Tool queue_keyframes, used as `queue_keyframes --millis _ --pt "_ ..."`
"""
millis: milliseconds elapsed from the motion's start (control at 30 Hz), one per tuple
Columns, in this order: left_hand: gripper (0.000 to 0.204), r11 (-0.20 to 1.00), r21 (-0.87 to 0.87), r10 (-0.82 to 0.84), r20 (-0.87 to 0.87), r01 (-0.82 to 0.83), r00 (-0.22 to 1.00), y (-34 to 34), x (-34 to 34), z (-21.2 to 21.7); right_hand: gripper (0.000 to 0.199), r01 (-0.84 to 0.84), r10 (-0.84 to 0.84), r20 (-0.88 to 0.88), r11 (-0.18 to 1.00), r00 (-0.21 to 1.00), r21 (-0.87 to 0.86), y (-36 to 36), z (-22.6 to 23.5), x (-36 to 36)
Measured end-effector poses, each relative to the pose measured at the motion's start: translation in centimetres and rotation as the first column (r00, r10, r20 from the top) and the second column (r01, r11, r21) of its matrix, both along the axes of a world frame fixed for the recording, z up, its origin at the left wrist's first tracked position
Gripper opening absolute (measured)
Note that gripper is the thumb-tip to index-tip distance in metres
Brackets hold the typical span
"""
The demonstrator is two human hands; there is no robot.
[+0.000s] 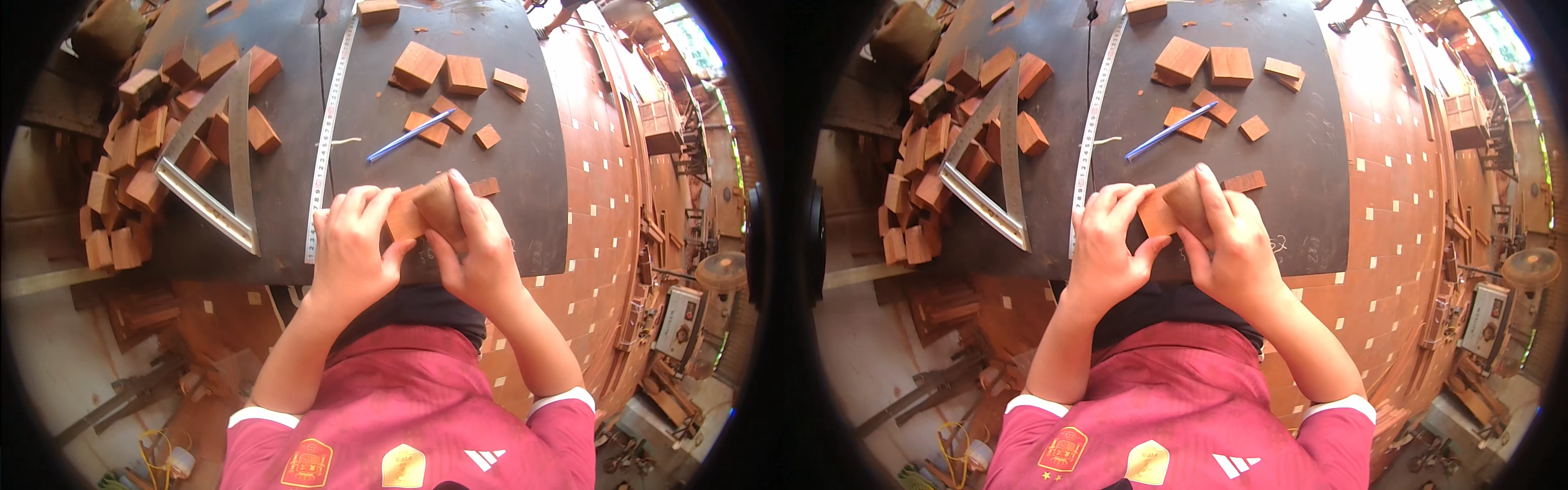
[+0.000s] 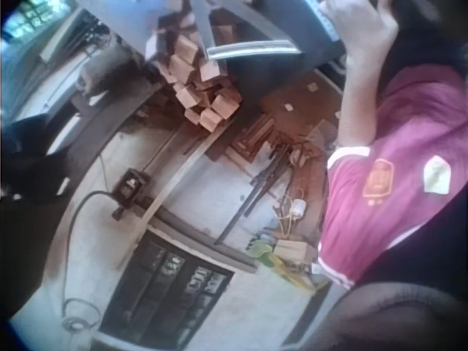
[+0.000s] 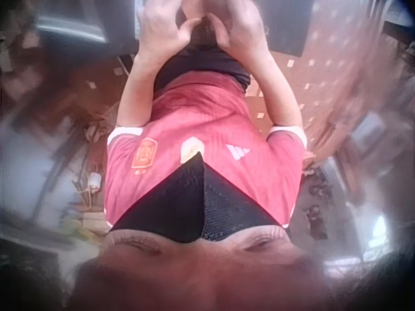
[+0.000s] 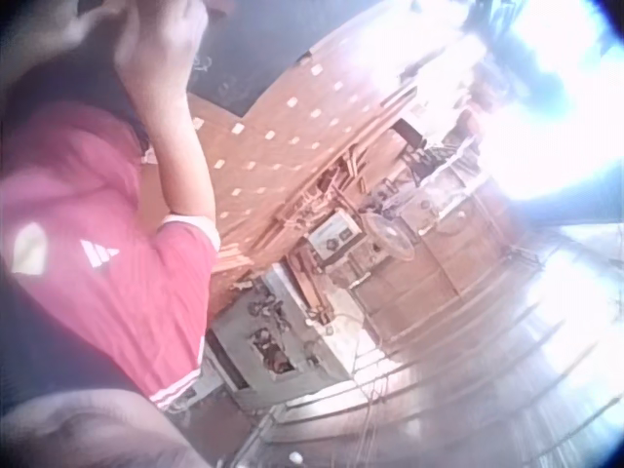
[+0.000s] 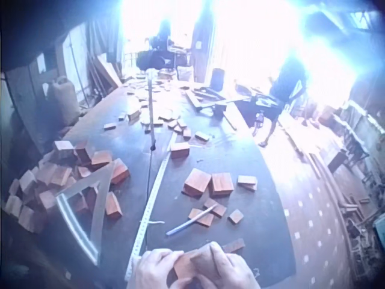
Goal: The person smooths small rectangular wooden blocks by hand using a cylindrical sanding tool. They pick up blocks from a workbench, rub the surfaces and edges, and place the blocks back on the bench. The person repeats this process for several blocks throughout the clip.
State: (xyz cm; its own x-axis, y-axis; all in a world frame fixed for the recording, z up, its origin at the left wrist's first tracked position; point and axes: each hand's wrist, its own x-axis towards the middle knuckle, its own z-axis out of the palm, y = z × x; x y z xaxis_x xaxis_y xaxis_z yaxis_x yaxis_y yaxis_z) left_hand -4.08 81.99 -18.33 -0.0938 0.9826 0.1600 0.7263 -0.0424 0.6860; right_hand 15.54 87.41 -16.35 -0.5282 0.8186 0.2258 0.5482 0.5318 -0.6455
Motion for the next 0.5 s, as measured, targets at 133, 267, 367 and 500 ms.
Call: queue_keyframes --millis 133,267,367,500 --pt "0.063 1.0 -0.017 -0.014 -0.009 0.013 1.0 0.2 0.0 0.4 0.081 -0.027 0.029 -0.042 0.999 0.999 0.038 -1.9 0.0 1.9" --pt "0.064 0.998 -0.012 -0.054 -0.029 0.054 0.998 0.4 0.3 0.6 0.082 0.021 -0.024 -0.08 0.999 0.997 -0.03 1.1 -0.5 -0.1" --pt "0.064 0.999 -0.004 -0.05 -0.03 0.05 0.998 0.3 0.2 0.3 0.081 0.056 -0.058 -0.117 0.998 0.991 -0.027 0.3 -1.1 0.2" --pt "0.064 0.998 -0.04 -0.04 -0.04 0.039 0.998 0.0 0.5 0.5 0.078 0.022 -0.028 -0.155 0.999 0.988 -0.04 -2.4 -0.6 2.3"
